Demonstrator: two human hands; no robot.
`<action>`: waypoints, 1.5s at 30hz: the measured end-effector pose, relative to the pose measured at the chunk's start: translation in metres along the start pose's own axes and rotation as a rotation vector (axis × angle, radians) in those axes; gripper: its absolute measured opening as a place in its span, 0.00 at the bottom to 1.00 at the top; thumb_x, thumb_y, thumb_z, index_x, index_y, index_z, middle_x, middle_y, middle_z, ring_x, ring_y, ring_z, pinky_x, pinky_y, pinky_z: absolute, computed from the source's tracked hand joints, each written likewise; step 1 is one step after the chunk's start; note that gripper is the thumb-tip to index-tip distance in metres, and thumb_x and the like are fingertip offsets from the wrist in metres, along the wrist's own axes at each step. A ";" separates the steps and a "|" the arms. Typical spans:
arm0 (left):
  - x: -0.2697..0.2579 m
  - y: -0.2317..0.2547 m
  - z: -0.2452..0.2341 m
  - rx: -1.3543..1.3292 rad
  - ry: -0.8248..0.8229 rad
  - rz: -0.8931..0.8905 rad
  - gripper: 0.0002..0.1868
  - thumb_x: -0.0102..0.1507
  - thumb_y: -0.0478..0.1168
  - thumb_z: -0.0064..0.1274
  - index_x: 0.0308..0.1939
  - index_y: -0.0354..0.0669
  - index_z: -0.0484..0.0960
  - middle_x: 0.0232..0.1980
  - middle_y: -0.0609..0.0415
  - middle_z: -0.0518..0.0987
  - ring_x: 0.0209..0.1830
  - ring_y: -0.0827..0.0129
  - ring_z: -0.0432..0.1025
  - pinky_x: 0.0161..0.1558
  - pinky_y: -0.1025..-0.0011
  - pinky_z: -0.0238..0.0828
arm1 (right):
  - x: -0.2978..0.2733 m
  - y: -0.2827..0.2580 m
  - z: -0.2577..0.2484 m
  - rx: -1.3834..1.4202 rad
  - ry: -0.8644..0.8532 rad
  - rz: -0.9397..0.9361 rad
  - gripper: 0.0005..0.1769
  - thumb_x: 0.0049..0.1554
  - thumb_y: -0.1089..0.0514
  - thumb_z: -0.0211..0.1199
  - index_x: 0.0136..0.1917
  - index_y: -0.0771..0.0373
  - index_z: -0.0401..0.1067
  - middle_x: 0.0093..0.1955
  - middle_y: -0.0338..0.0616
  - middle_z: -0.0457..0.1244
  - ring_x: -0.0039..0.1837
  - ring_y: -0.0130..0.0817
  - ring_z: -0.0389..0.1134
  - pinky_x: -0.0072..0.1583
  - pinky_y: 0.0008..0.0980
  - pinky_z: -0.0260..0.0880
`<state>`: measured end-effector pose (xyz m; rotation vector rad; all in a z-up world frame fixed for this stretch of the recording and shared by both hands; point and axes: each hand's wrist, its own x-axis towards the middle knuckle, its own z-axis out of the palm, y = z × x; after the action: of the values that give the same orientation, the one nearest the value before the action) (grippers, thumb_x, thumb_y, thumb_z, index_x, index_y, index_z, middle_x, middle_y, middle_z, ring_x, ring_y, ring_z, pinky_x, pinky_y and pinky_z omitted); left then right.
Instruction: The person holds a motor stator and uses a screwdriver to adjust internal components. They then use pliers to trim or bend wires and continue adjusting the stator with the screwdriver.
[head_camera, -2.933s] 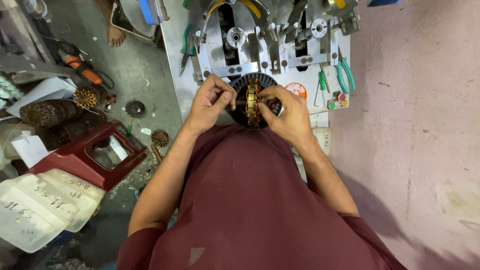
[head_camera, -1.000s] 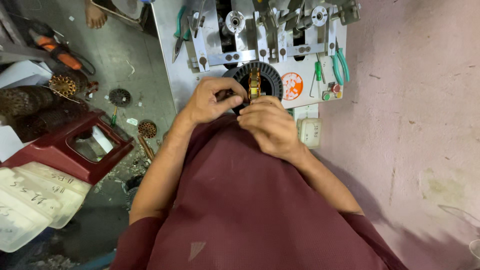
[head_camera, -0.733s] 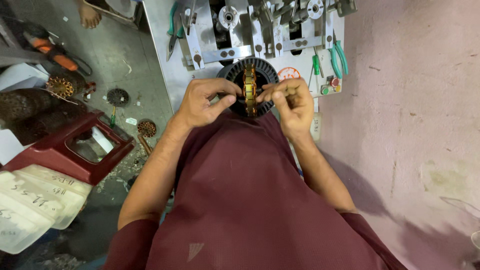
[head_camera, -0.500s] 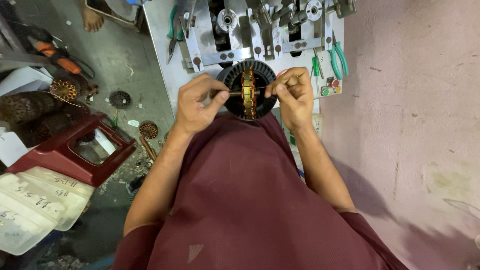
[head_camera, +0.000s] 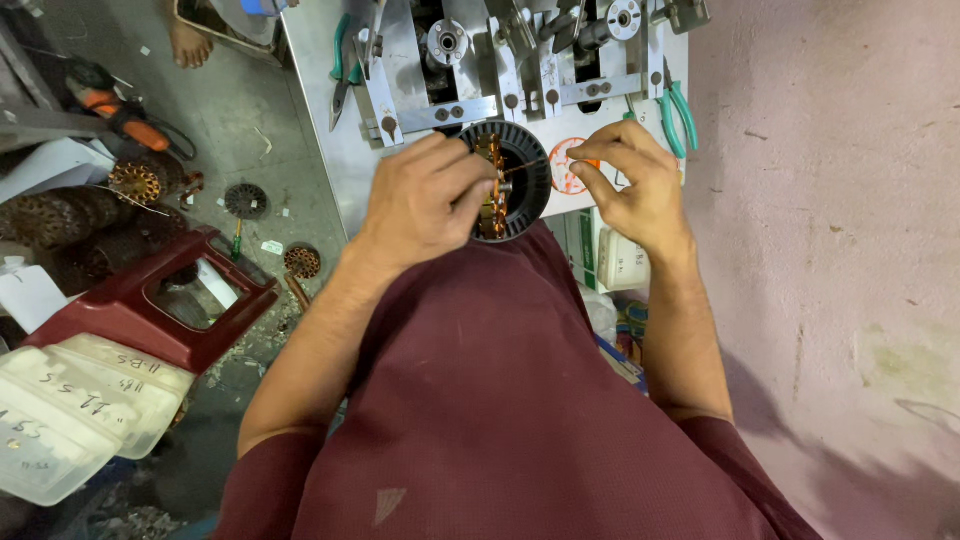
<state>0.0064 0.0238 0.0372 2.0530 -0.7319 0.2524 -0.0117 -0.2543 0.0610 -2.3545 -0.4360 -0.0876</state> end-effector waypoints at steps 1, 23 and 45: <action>0.002 0.002 0.004 0.007 -0.025 -0.025 0.03 0.61 0.37 0.62 0.36 0.44 0.84 0.32 0.58 0.74 0.32 0.66 0.67 0.32 0.67 0.65 | 0.002 0.001 -0.004 0.005 -0.009 -0.003 0.09 0.56 0.70 0.73 0.51 0.66 0.80 0.50 0.47 0.68 0.52 0.37 0.71 0.54 0.32 0.71; 0.000 0.022 0.027 0.149 0.117 -0.109 0.08 0.52 0.37 0.66 0.33 0.42 0.84 0.40 0.54 0.71 0.44 0.59 0.64 0.46 0.60 0.63 | 0.025 0.015 -0.009 -0.104 0.068 -0.027 0.14 0.52 0.61 0.84 0.45 0.65 0.80 0.45 0.45 0.71 0.45 0.34 0.71 0.47 0.31 0.70; -0.001 0.010 0.036 -0.144 0.066 -0.259 0.05 0.54 0.35 0.62 0.31 0.39 0.82 0.35 0.52 0.71 0.40 0.59 0.67 0.41 0.63 0.67 | 0.016 -0.025 0.039 0.011 0.002 -0.144 0.08 0.56 0.72 0.68 0.50 0.67 0.75 0.46 0.49 0.66 0.45 0.43 0.70 0.45 0.36 0.70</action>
<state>-0.0042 -0.0094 0.0231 1.9673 -0.4250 0.1147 -0.0076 -0.2065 0.0518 -2.3099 -0.6030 -0.1542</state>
